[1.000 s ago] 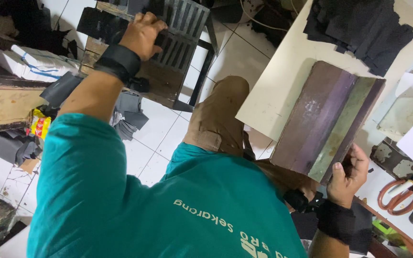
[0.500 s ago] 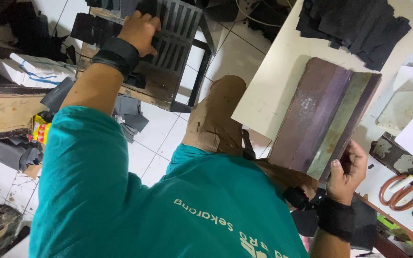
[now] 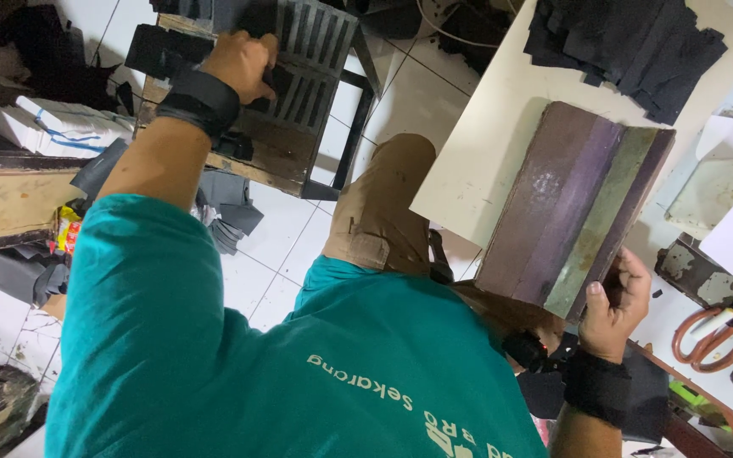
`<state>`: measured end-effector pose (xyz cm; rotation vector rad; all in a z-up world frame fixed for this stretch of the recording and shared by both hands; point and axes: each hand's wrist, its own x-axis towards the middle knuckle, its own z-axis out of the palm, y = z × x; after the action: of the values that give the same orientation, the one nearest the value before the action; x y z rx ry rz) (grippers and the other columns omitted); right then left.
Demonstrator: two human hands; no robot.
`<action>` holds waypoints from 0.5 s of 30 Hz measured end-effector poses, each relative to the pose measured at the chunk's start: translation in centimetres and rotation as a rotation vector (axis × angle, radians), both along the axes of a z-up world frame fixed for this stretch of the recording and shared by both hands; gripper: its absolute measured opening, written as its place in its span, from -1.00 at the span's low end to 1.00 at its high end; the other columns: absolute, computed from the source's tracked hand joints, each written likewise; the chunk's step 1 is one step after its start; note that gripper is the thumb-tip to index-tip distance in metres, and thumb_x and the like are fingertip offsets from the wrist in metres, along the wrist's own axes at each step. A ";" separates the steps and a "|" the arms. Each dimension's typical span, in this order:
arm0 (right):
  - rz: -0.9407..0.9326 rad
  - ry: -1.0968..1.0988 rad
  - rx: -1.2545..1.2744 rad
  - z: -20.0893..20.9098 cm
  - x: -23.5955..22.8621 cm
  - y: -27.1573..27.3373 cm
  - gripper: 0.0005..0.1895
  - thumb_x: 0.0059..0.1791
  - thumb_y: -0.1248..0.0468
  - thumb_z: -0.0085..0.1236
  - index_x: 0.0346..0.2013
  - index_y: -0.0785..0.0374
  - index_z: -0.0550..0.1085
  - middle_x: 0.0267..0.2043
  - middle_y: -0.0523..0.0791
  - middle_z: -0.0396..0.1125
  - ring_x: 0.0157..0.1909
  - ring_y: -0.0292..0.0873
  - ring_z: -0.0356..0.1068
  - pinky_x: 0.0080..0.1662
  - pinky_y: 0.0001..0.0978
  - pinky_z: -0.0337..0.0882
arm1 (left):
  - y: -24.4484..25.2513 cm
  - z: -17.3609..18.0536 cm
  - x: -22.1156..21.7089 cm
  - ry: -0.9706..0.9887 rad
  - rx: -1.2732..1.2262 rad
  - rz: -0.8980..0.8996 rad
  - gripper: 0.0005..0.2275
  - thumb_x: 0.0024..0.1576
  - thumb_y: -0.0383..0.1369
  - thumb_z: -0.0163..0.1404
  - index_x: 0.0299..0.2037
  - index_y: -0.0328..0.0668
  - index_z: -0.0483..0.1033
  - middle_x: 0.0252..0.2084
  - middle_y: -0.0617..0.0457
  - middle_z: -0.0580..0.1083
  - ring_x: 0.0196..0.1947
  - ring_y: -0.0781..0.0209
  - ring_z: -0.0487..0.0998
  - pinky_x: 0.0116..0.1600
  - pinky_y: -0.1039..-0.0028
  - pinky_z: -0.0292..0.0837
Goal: The person applies and aligns small leather lining pieces onto a larger leather base component.
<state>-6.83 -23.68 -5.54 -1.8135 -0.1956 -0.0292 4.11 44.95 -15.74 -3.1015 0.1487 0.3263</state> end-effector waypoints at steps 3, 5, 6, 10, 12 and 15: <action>0.003 -0.001 -0.008 0.1 0.0 0.0 -0.45 0.18 0.24 0.09 0.40 0.42 0.21 0.29 -0.03 0.29 0.32 -0.21 0.29 0.38 -0.37 0.26 | 0.5 0.8 -0.7 -0.069 -0.087 0.083 -0.52 -0.15 -0.18 0.43 -0.08 -0.18 0.57 -0.08 -0.33 0.49 -0.03 -0.40 0.43 -0.04 -0.15 0.44; 0.007 0.003 -0.016 0.2 0.0 0.1 -0.46 0.18 0.24 0.08 0.40 0.41 0.21 0.30 -0.03 0.28 0.31 -0.21 0.29 0.36 -0.37 0.27 | 1.5 1.1 -1.1 0.116 -0.275 0.073 -0.71 0.06 -0.24 0.35 -0.13 -0.20 0.61 -0.11 -0.15 0.57 -0.07 -0.13 0.60 0.02 0.09 0.54; 0.008 0.003 -0.015 0.2 0.0 0.1 -0.46 0.18 0.24 0.08 0.40 0.41 0.21 0.30 -0.03 0.28 0.31 -0.21 0.29 0.36 -0.37 0.27 | 1.6 1.7 -1.2 0.116 -0.275 0.073 -0.71 0.06 -0.24 0.35 -0.13 -0.20 0.61 -0.11 -0.15 0.57 -0.07 -0.13 0.60 0.02 0.09 0.54; 0.012 -0.009 -0.009 0.0 0.0 0.0 -0.47 0.19 0.24 0.08 0.39 0.42 0.22 0.28 -0.03 0.29 0.31 -0.21 0.30 0.38 -0.37 0.26 | 1.8 3.9 -1.5 0.354 -0.365 0.196 -0.69 0.03 -0.20 0.32 -0.13 -0.21 0.66 -0.11 -0.14 0.60 -0.13 -0.06 0.61 0.00 0.12 0.54; 0.013 -0.009 -0.017 0.1 0.0 0.0 -0.47 0.19 0.24 0.08 0.39 0.42 0.22 0.28 -0.03 0.29 0.31 -0.21 0.29 0.38 -0.37 0.26 | 1.0 5.8 -1.7 0.381 -0.350 0.173 -0.66 0.04 -0.15 0.31 -0.09 -0.17 0.67 -0.06 -0.14 0.60 -0.11 -0.07 0.60 0.01 0.10 0.52; 0.013 -0.008 -0.013 0.2 0.0 0.2 -0.46 0.19 0.22 0.09 0.39 0.42 0.22 0.28 -0.04 0.30 0.31 -0.21 0.30 0.37 -0.37 0.26 | -0.5 9.1 -1.9 0.536 -0.249 0.355 -0.55 -0.03 -0.04 0.30 0.03 0.01 0.65 0.00 -0.12 0.59 -0.08 -0.10 0.61 0.07 0.06 0.52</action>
<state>-6.84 -23.51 -5.32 -1.8252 -0.2133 -0.0257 2.17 44.41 -6.63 -3.1761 -0.3900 1.2309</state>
